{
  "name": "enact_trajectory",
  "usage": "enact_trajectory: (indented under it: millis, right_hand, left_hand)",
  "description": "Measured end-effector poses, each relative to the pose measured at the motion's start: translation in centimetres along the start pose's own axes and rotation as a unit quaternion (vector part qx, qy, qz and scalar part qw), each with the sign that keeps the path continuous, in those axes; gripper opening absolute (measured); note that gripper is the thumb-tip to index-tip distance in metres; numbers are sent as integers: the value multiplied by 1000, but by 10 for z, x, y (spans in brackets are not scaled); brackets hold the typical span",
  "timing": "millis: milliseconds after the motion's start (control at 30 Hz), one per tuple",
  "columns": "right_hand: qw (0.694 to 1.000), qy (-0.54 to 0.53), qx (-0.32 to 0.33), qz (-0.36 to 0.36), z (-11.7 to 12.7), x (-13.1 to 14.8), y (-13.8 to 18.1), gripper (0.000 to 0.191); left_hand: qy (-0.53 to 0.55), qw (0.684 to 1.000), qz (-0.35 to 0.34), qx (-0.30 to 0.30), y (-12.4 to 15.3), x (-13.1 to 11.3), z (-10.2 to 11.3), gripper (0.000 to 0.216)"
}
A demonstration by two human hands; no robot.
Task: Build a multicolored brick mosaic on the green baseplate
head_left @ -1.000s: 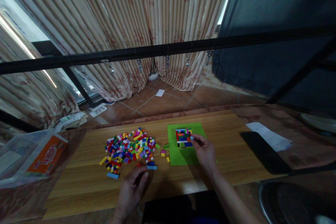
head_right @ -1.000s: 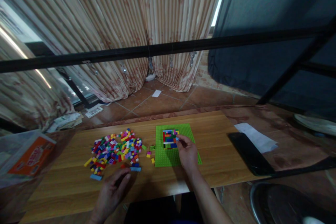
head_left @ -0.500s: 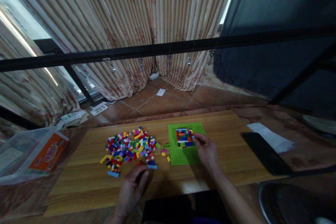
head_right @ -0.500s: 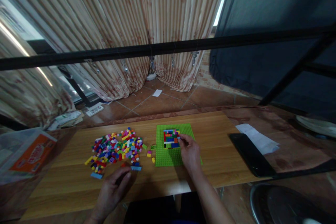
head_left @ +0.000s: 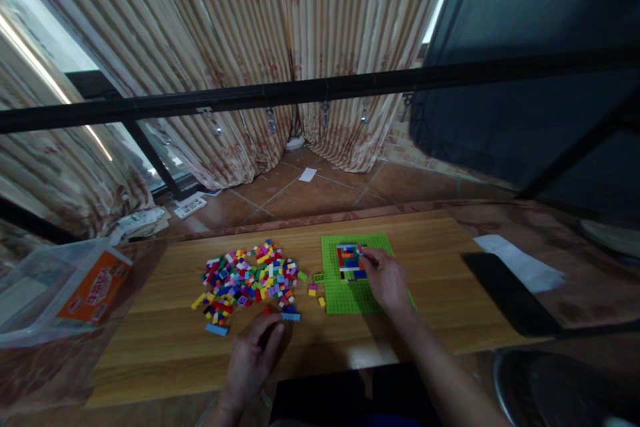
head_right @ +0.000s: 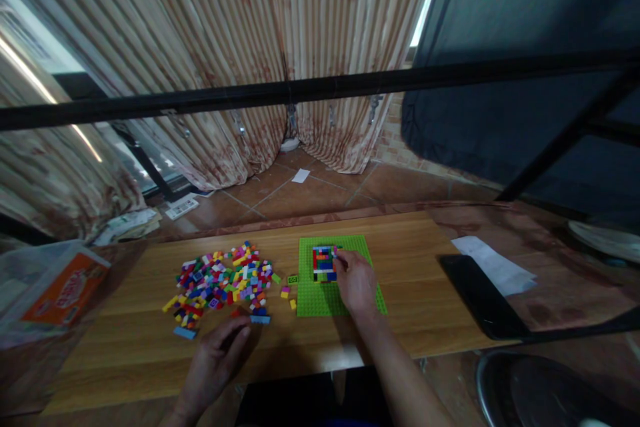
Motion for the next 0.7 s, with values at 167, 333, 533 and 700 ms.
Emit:
enact_trajectory:
  millis: [167,333,533,700]
  right_hand:
    - [999,40,-5,15,-6,2,0,26]
    - [998,51,-15,36,-9,5,-3,24]
    - [998,46,-12,45,-11,2,-3,25]
    - [1000,2,3,27,-14,-7,-6,25]
  left_hand:
    - [-4,1000,-5,-3,-1,-2,1,19]
    - [-3,1000,-5,-8,-2,-4,3,19]
    - [-7,1000,3,-4,-1,-1,1,20]
    - [-7,1000,1,-4,0,2,-2,18]
Point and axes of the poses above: each hand's wrist, its own y-axis away from the middle knuckle, its own z-axis out of the back of the hand, x = y × z, the point moved 7 cm from there along -y, towards the middle knuckle, and after that the axes turned 10 degrees about -z, right-handed, at the moved point
